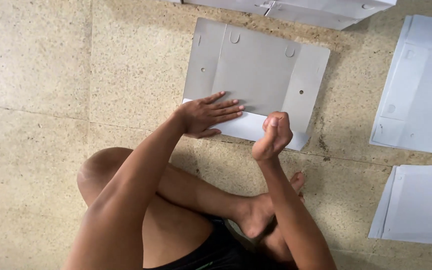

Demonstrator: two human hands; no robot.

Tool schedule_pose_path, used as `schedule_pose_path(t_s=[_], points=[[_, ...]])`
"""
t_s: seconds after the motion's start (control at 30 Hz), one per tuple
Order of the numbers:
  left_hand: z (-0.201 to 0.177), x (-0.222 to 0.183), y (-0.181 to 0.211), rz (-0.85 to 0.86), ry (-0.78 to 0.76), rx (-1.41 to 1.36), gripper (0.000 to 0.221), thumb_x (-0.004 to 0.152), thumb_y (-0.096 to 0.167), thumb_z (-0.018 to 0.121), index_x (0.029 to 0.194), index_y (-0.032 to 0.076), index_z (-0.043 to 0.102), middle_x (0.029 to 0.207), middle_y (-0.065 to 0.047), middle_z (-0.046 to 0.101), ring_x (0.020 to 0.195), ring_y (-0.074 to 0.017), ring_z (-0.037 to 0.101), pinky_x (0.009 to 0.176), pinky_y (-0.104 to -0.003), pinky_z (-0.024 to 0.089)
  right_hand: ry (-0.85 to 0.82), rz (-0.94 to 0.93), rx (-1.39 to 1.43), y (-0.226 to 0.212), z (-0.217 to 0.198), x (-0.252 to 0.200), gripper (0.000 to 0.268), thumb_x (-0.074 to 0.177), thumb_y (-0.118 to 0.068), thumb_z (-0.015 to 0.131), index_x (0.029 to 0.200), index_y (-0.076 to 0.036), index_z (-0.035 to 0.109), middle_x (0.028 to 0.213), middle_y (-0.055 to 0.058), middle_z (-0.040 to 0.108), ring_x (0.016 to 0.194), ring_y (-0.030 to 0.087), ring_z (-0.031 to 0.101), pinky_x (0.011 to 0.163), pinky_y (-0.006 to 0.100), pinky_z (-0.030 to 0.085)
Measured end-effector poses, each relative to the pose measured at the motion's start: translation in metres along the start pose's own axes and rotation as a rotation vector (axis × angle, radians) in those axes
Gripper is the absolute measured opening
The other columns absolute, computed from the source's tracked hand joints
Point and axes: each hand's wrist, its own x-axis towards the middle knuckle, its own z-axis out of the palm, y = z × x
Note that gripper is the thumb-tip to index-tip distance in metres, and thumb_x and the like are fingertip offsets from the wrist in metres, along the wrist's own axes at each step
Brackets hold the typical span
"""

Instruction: Assembling a cardboard box by folding along creases and tucking flaps into place.

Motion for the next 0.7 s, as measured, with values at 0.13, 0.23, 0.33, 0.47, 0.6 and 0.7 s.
schedule_pose_path(t_s=[0.13,0.23,0.33,0.47,0.6,0.7], points=[[0.006,0.002,-0.003,0.021,0.017,0.006,0.076,0.098,0.049,0.034,0.162,0.014,0.015,0.170,-0.003,0.014,0.157,-0.0197,0.010,0.129,-0.044,0.003,0.139,0.142,0.615,0.038,0.052,-0.029,0.041,0.107,-0.022,0.032,0.067,-0.014,0.034,0.059,-0.003,0.023,0.041,0.010,0.024,0.040,0.026,0.027],[0.007,0.001,-0.001,0.022,0.030,0.137,0.079,0.097,0.054,0.034,0.161,0.011,0.018,0.170,-0.005,0.014,0.158,-0.0212,0.009,0.130,-0.044,0.003,0.008,0.051,0.224,0.070,0.080,-0.043,0.053,0.107,-0.018,0.030,0.056,-0.011,0.041,0.045,0.000,0.031,0.033,0.016,0.036,0.037,0.026,0.030],[0.007,0.000,0.003,0.019,0.026,0.153,0.079,0.096,0.055,0.031,0.160,0.010,0.019,0.170,-0.006,0.014,0.158,-0.0214,0.008,0.129,-0.044,0.001,0.053,0.207,0.356,0.064,0.083,-0.043,0.050,0.107,-0.015,0.031,0.057,-0.013,0.032,0.046,-0.001,0.025,0.037,0.010,0.027,0.038,0.024,0.028],[0.001,0.003,-0.002,0.004,0.015,0.172,0.080,0.096,0.055,0.031,0.161,0.011,0.017,0.170,-0.006,0.013,0.158,-0.0212,0.007,0.129,-0.044,0.001,0.114,0.194,0.471,0.043,0.079,-0.028,0.049,0.107,-0.017,0.034,0.058,-0.012,0.034,0.046,-0.001,0.023,0.035,0.008,0.025,0.035,0.022,0.025],[-0.006,0.003,0.002,-0.020,-0.086,0.058,0.080,0.096,0.054,0.029,0.162,0.013,0.011,0.171,-0.005,0.010,0.157,-0.0199,0.007,0.128,-0.044,0.000,0.149,0.110,0.642,-0.048,0.043,-0.008,0.049,0.103,-0.018,0.037,0.054,-0.013,0.032,0.047,-0.002,0.018,0.033,0.011,0.023,0.034,0.023,0.023],[-0.005,0.003,0.003,-0.013,-0.078,0.087,0.083,0.095,0.054,0.032,0.163,0.013,0.009,0.171,-0.005,0.008,0.157,-0.0205,0.006,0.129,-0.044,0.002,0.192,0.098,0.520,-0.027,0.032,0.005,0.050,0.106,-0.019,0.034,0.057,-0.014,0.032,0.047,-0.002,0.019,0.034,0.009,0.024,0.035,0.022,0.023]])
